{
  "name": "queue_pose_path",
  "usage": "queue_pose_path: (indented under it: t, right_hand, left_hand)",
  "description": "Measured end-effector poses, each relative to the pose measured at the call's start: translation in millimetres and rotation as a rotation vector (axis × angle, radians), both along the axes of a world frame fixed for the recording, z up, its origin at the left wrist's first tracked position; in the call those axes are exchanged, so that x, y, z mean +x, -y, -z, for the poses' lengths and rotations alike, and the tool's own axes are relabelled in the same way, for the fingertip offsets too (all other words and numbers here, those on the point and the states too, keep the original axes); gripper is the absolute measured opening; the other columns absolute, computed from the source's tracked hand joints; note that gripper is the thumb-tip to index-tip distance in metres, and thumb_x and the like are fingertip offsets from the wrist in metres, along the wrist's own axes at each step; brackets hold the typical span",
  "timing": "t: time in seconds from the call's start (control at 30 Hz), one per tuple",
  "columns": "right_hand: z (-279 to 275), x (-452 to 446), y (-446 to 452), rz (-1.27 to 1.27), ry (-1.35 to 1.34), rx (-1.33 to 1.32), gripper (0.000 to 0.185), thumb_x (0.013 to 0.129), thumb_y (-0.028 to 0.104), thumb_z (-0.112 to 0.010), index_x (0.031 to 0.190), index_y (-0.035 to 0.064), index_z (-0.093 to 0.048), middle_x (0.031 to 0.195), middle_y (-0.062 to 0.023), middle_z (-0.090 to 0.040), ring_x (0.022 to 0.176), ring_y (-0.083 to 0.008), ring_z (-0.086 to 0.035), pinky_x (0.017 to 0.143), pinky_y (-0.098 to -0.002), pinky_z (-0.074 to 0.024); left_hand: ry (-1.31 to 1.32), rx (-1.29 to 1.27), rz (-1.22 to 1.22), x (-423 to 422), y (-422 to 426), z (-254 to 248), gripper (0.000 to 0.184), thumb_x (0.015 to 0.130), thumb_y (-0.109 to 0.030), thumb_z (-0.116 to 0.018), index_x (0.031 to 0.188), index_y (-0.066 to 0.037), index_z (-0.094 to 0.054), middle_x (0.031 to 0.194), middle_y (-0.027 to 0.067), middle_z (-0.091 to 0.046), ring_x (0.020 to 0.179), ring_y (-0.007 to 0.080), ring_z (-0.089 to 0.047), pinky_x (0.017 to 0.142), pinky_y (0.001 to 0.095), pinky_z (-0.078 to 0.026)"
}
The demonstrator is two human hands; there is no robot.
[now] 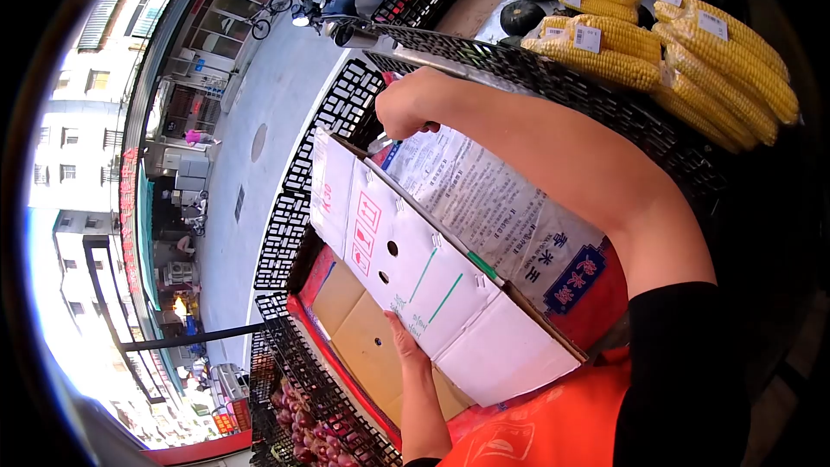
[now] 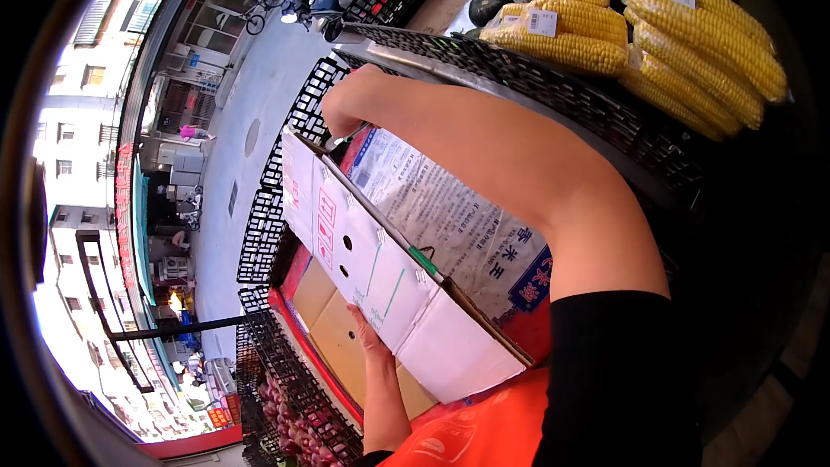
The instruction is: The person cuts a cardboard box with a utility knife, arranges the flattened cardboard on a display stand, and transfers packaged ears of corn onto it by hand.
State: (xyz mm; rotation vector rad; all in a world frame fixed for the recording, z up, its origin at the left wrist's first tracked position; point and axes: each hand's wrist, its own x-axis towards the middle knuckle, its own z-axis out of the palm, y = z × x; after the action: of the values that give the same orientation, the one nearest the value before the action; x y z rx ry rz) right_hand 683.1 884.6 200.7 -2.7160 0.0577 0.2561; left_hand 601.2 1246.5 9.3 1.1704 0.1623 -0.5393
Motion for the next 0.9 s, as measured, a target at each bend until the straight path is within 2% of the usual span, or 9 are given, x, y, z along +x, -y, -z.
queue_pose_path:
  t: [0.23,0.33,0.5,0.9]
  right_hand:
    - [6,9,0,0.009,-0.061,0.053,0.02,0.076,0.009,-0.045,0.075,0.0041,-0.065,0.067,-0.0081,-0.065,0.053,-0.0176,-0.063,0.053,-0.0316,-0.0494]
    - [2,1,0,0.011,-0.06,0.022,0.021,0.079,0.013,-0.047,0.078,0.0053,-0.067,0.068,-0.0072,-0.066,0.055,-0.0172,-0.064,0.055,-0.0315,-0.05]
    - [14,12,1,0.076,-0.095,0.039,0.022,0.081,0.016,-0.049,0.082,0.0055,-0.068,0.069,-0.0067,-0.066,0.056,-0.0169,-0.064,0.057,-0.0316,-0.0504]
    - [23,19,2,0.041,-0.135,0.028,0.022,0.077,0.012,-0.047,0.079,0.0055,-0.067,0.069,-0.0067,-0.065,0.055,-0.0165,-0.063,0.056,-0.0323,-0.05]
  left_hand:
    - [-0.051,-0.008,-0.014,-1,-2,3,0.073,0.087,-0.059,-0.044,0.139,-0.008,-0.032,0.135,0.0098,-0.046,0.12,0.0264,-0.048,0.1,0.0406,-0.041]
    - [-0.061,-0.024,-0.008,-1,0,3,0.073,0.087,-0.057,-0.047,0.14,-0.009,-0.031,0.138,0.0085,-0.042,0.123,0.0271,-0.044,0.103,0.0419,-0.037]
    - [-0.032,-0.006,-0.036,-3,4,2,0.072,0.087,-0.058,-0.046,0.137,-0.007,-0.034,0.133,0.0104,-0.047,0.118,0.0269,-0.049,0.098,0.042,-0.042]
    - [-0.06,-0.019,-0.002,0,-2,10,0.076,0.086,-0.059,-0.048,0.139,-0.008,-0.032,0.137,0.0098,-0.043,0.122,0.0277,-0.045,0.102,0.0414,-0.038]
